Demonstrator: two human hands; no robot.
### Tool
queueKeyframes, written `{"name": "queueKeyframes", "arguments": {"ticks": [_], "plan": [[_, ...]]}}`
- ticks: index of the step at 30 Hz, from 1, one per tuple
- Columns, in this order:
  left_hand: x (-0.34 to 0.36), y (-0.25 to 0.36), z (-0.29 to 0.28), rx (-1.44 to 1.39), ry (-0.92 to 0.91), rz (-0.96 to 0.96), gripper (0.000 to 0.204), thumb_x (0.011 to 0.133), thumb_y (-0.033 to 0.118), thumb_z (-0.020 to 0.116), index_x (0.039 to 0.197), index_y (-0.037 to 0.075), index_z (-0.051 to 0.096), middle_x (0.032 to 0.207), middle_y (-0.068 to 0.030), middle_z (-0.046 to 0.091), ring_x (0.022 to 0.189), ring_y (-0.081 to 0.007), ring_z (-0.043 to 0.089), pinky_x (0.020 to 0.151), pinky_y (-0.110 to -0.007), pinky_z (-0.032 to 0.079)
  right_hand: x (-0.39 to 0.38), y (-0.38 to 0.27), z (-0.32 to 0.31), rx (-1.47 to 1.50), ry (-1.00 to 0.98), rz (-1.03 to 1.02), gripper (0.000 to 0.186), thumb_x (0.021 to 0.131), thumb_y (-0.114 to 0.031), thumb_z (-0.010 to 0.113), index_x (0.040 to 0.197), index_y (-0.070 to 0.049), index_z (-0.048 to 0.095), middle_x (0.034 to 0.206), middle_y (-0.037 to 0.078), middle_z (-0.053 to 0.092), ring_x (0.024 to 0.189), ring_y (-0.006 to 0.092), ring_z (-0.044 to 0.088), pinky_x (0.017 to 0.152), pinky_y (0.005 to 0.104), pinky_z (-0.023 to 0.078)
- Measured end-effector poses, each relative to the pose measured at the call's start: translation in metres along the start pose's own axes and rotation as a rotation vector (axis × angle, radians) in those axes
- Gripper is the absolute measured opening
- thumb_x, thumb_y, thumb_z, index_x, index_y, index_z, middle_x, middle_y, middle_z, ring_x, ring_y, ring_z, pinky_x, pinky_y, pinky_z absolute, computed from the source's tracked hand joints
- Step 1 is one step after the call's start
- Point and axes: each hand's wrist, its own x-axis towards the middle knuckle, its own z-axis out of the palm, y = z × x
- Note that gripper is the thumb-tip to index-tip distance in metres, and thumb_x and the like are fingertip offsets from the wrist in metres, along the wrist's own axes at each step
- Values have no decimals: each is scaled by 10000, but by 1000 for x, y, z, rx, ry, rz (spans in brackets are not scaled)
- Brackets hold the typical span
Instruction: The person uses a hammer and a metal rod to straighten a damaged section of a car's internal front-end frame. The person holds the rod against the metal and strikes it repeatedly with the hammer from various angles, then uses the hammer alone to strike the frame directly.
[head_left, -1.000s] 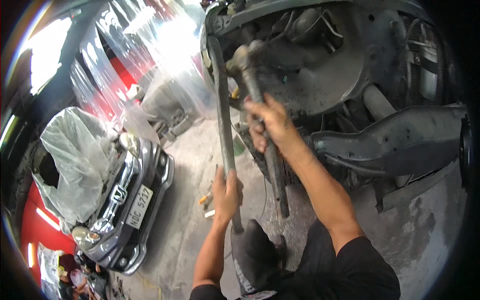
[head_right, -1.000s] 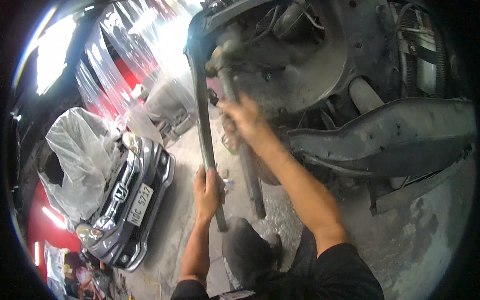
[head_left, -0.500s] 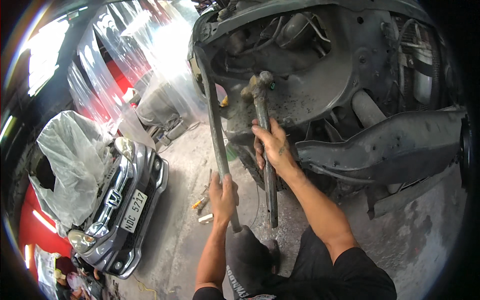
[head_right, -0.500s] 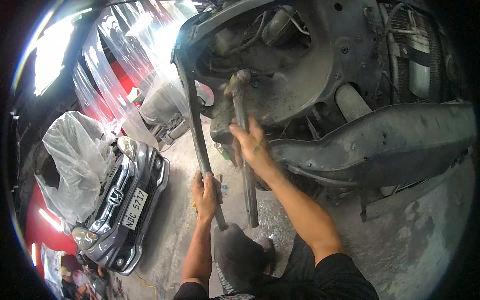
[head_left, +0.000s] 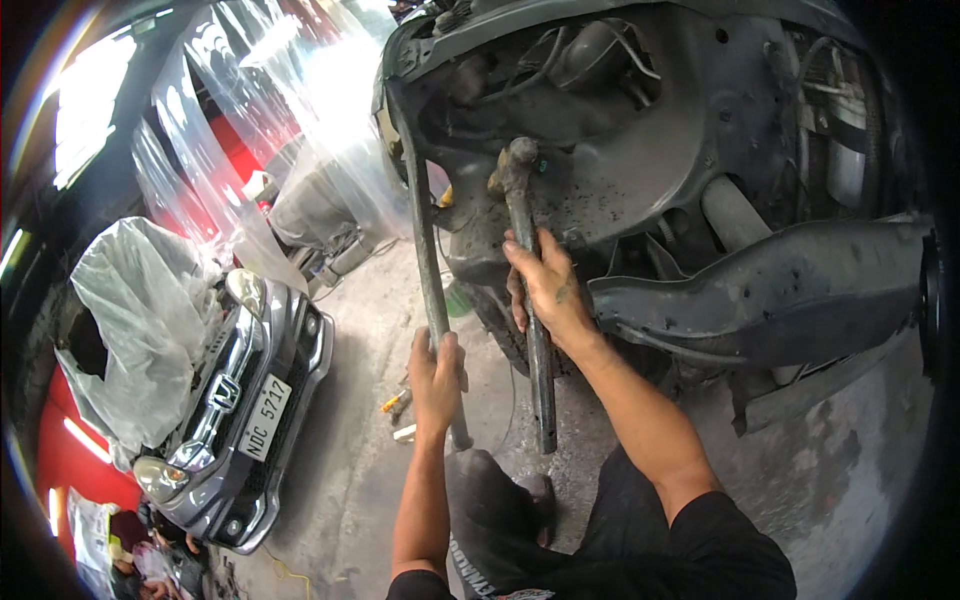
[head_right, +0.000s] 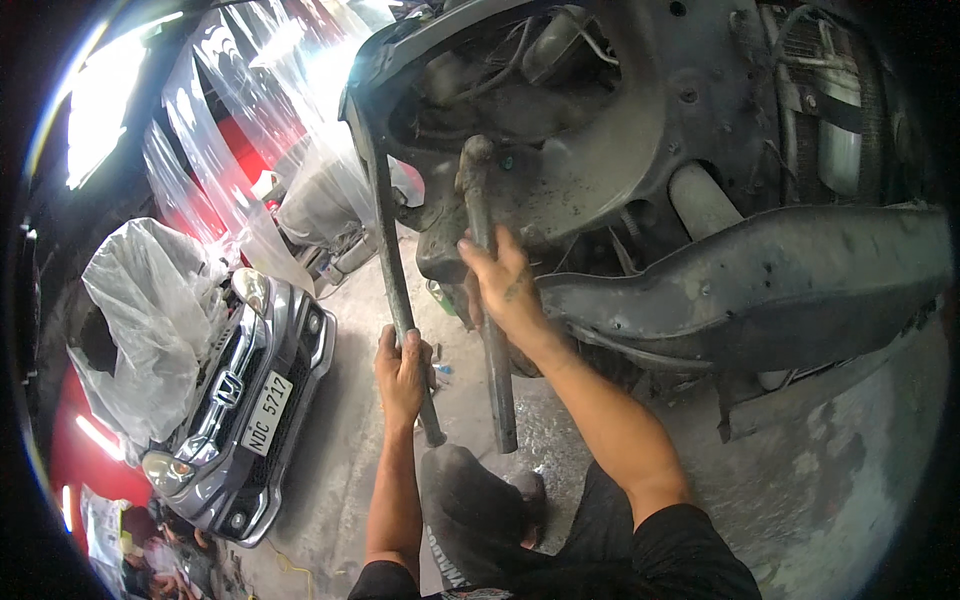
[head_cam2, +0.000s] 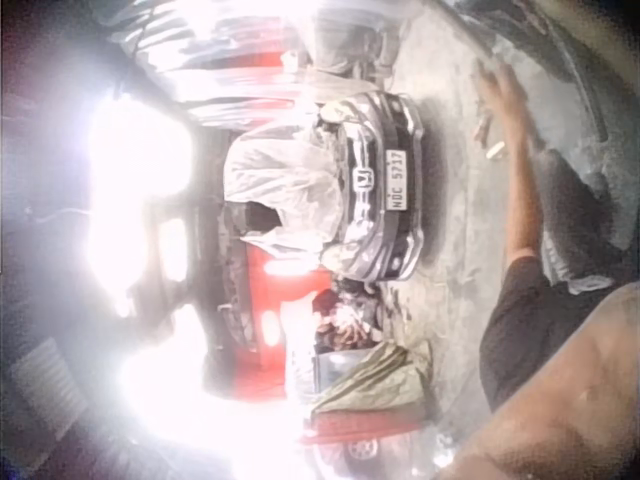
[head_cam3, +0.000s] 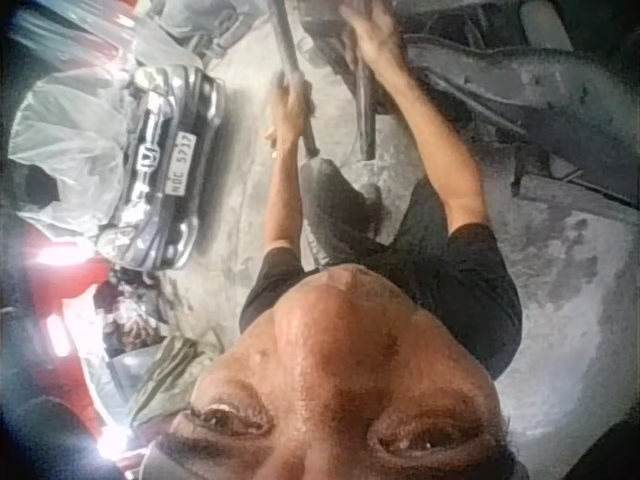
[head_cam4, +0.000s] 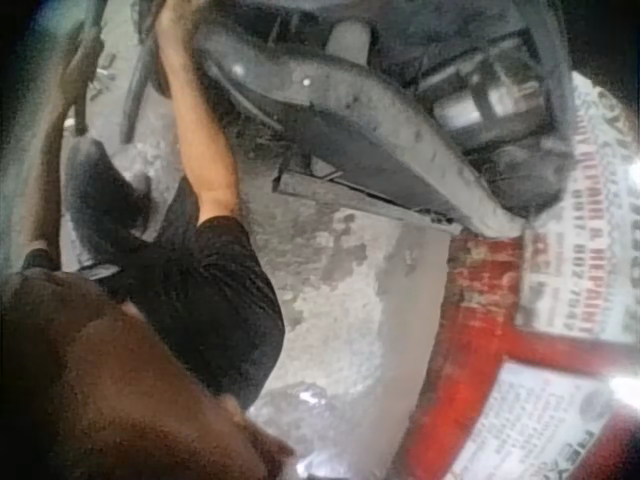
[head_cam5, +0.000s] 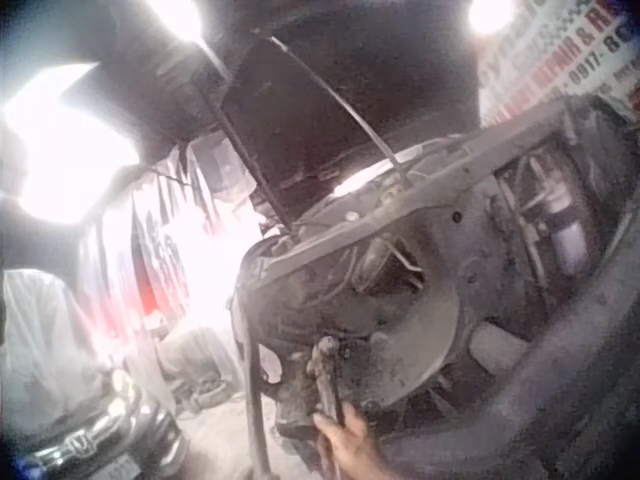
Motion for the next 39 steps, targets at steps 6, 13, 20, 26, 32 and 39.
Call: {"name": "queueKeyframes", "arguments": {"ticks": [6, 13, 20, 26, 32, 39], "plan": [[3, 5, 7, -128, -38, -15, 264, 1081, 290, 562, 1089, 30, 513, 645, 31, 471, 483, -54, 429, 417, -241, 365, -2, -2, 2, 35, 2, 30, 387, 1032, -350, 594, 1279, -61, 524, 644, 35, 518, 383, 138, 485, 354, 301, 393], [5, 2, 9, -150, -18, -18, 271, 1084, 281, 557, 1124, 12, 554, 619, 49, 442, 471, -34, 402, 406, -236, 329, -2, -2, 9, 44, 39, 59, 388, 1048, -373, 578, 1303, -85, 526, 640, 36, 512, 363, 137, 464, 342, 293, 386], [2, 4, 22, -191, 45, -31, 272, 1079, 288, 570, 1064, 17, 581, 651, 30, 485, 507, -43, 414, 421, -235, 330, -3, -2, 9, -32, 40, 53, 442, 1051, -379, 571, 1379, -90, 505, 636, 30, 500, 367, 126, 449, 345, 290, 387], [4, -10, 19, -180, 41, 6, 279, 1081, 294, 568, 1063, 16, 583, 646, 33, 472, 499, -42, 415, 425, -235, 337, -3, -2, 10, -84, 33, 48, 472, 1055, -396, 565, 1390, -71, 495, 634, 25, 493, 370, 122, 452, 350, 282, 397], [8, -23, 21, -218, 28, 24, 291, 1082, 312, 570, 1031, 25, 575, 617, 42, 462, 460, -36, 400, 397, -231, 320, -3, -1, 12, -59, 26, 29, 477, 1056, -410, 564, 1394, -79, 498, 633, 22, 492, 368, 123, 456, 351, 278, 409], [11, -31, 22, -204, 40, 22, 297, 1053, 320, 624, 1011, 30, 568, 621, 39, 487, 460, -36, 423, 396, -229, 318, -6, -4, 11, -48, 18, 36, 459, 1051, -345, 571, 1405, -64, 490, 636, 19, 492, 375, 118, 450, 358, 274, 404]]}}
